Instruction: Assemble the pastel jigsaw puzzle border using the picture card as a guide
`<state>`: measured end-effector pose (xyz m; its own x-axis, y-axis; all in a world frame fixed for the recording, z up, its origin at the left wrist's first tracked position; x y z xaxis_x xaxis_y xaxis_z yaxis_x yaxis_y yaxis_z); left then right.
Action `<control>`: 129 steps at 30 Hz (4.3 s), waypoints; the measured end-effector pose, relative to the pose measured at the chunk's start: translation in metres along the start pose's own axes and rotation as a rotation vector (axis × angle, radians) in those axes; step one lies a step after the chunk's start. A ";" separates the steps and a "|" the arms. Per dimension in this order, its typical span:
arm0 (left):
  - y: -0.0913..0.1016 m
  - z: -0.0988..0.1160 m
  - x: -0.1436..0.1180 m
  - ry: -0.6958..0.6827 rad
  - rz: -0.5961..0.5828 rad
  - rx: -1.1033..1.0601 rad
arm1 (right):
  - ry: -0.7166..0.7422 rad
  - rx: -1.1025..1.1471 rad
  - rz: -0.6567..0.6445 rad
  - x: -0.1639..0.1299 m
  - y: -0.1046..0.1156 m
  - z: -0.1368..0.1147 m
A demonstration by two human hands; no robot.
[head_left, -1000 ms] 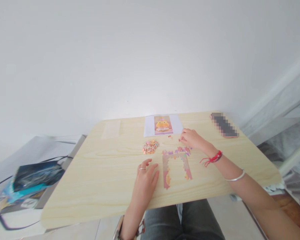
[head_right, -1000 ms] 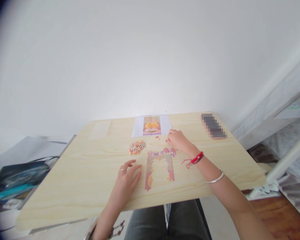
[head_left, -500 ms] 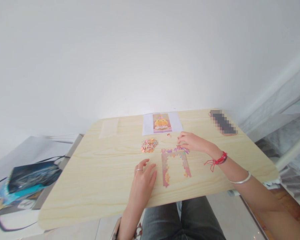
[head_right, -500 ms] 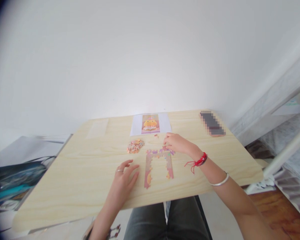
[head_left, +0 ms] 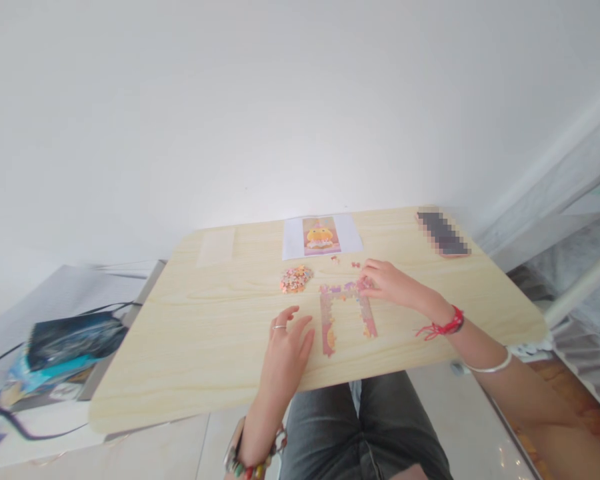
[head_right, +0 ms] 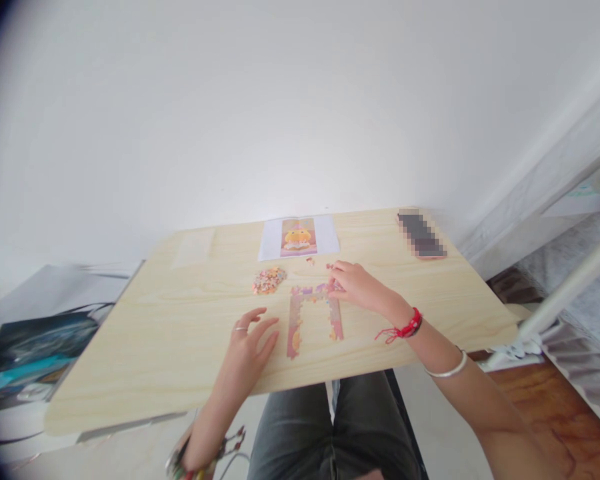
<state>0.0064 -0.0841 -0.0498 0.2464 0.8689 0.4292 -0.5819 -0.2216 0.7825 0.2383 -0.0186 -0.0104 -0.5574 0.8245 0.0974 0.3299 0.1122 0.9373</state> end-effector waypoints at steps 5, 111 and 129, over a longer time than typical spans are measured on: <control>-0.002 0.008 -0.002 0.005 -0.056 -0.005 | -0.069 -0.001 0.047 -0.042 -0.001 -0.028; -0.006 0.000 -0.004 -0.112 -0.030 0.231 | -0.100 0.029 0.076 0.032 -0.008 0.036; -0.006 -0.003 -0.009 -0.090 -0.029 0.226 | -0.165 0.012 0.105 0.015 -0.003 0.027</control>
<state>0.0053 -0.0891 -0.0597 0.3348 0.8356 0.4355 -0.3876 -0.2991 0.8719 0.2493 0.0083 -0.0203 -0.3874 0.9117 0.1370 0.3894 0.0271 0.9207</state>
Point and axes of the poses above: each hand's wrist, its own x-axis towards the middle knuckle, its own y-axis out of the back of the hand, z = x × y, the point moved 4 cm from there along x, towards the middle knuckle, and after that the axes turned 1 degree about -x, right-handed, at the moved point
